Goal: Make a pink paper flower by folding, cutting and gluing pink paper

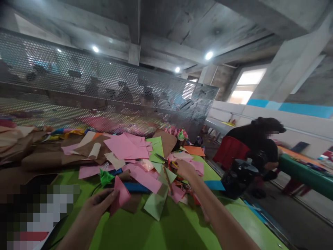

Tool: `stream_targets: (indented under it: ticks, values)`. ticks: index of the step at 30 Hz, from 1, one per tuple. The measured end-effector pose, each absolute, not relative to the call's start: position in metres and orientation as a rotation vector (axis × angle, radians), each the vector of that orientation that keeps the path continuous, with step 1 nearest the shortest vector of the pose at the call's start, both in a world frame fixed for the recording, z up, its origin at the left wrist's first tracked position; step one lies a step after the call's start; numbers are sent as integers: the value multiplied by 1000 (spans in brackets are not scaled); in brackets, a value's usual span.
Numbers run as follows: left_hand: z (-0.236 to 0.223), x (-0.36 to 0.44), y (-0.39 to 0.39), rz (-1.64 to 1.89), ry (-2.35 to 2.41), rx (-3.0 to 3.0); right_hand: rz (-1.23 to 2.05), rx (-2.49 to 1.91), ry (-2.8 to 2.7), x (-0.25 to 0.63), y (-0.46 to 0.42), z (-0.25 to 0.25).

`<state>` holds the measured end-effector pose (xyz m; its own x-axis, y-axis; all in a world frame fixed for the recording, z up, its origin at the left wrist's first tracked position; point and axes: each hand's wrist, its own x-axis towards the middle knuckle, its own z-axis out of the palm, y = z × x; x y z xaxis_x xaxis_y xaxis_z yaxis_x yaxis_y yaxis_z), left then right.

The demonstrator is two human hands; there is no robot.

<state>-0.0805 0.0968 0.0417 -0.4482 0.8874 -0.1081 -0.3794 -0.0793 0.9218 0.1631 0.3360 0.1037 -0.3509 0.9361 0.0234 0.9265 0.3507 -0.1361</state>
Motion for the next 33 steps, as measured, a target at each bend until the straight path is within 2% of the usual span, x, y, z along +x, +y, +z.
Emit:
stream_targets:
  ticks: [7, 13, 19, 22, 25, 29, 33]
  values:
    - [48, -83, 97, 1726, 1166, 586, 19, -1676, -2446, 165, 346, 107]
    - [51, -81, 98, 1770, 1144, 570, 218, -1559, -2214, 180, 340, 145]
    - [58, -79, 94, 1808, 1093, 573, 688, -1381, -2079, 179, 273, 140]
    - [59, -80, 93, 1806, 1098, 593, 1408, -1092, -1742, 164, 226, 123]
    - [56, -82, 94, 1829, 1076, 586, 1686, -907, -1820, 147, 185, 115]
    - [52, -82, 96, 1817, 1041, 563, 1507, -812, -2068, 136, 153, 123]
    - [55, -81, 94, 1842, 1011, 568, 1316, -897, -2211, 136, 143, 123]
